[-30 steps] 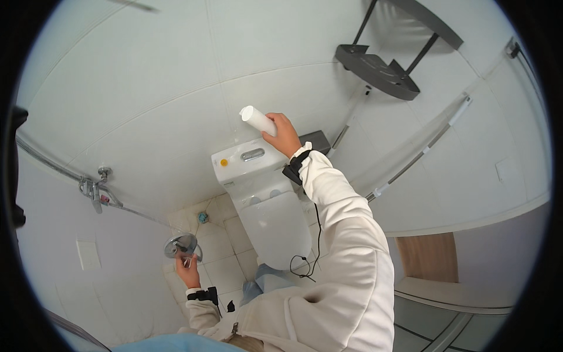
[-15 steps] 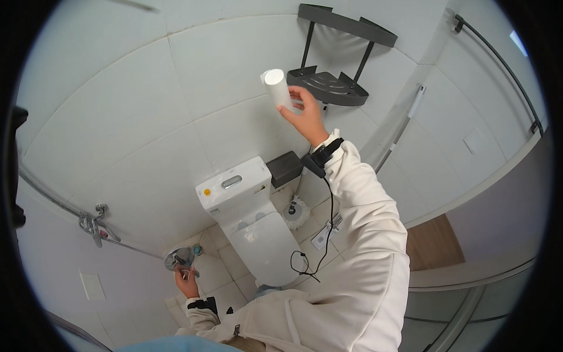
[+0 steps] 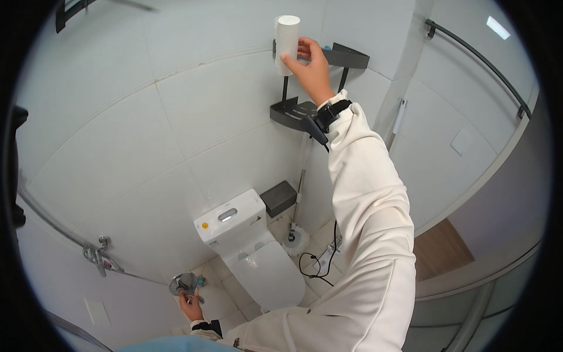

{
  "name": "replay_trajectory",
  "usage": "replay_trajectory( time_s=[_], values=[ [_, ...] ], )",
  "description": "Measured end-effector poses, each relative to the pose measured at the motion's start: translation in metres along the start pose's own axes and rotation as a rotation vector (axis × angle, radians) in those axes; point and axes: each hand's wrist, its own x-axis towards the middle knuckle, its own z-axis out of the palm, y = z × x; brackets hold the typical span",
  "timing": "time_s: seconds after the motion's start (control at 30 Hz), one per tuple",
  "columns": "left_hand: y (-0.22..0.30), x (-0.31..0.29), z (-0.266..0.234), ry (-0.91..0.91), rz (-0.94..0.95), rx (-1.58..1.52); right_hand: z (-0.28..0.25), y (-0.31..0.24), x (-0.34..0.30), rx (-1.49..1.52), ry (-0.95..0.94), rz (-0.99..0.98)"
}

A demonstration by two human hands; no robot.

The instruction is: The person wraps a shower head with a plastic bag, briefly places a white cup on a wall shelf, then continues wrapping the shower head. Finally, they attach the wrapped shower head to the shower arm and secure it in place.

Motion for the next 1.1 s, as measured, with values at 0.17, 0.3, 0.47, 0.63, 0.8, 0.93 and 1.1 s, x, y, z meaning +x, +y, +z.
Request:
replay_trajectory(
  time_s=[0.17, 0.3, 0.47, 0.63, 0.8, 0.93, 1.1],
  values=[
    [-0.023, 0.005, -0.003, 0.023, 0.023, -0.002, -0.007, 0.0, 0.044, -0.076, 0.115, -0.109],
    [-0.065, 0.014, -0.007, 0.0, -0.008, 0.01, -0.008, 0.013, 0.067, -0.129, 0.168, -0.083],
    [-0.091, 0.034, -0.011, 0.023, 0.279, 0.038, -0.007, 0.031, 0.092, -0.21, 0.265, -0.123],
    [-0.052, 0.008, -0.026, -0.017, 0.102, -0.011, -0.013, 0.047, 0.108, -0.416, 0.301, -0.13],
    [-0.032, 0.003, -0.02, 0.004, 0.076, -0.029, -0.01, 0.061, 0.113, -0.568, 0.253, -0.045],
    [-0.038, 0.003, -0.023, 0.021, 0.046, -0.029, 0.001, 0.066, 0.115, -0.622, 0.202, 0.044],
    [-0.042, 0.004, -0.018, 0.009, 0.062, -0.014, 0.01, 0.067, 0.11, -0.714, 0.091, 0.143]
  ],
)
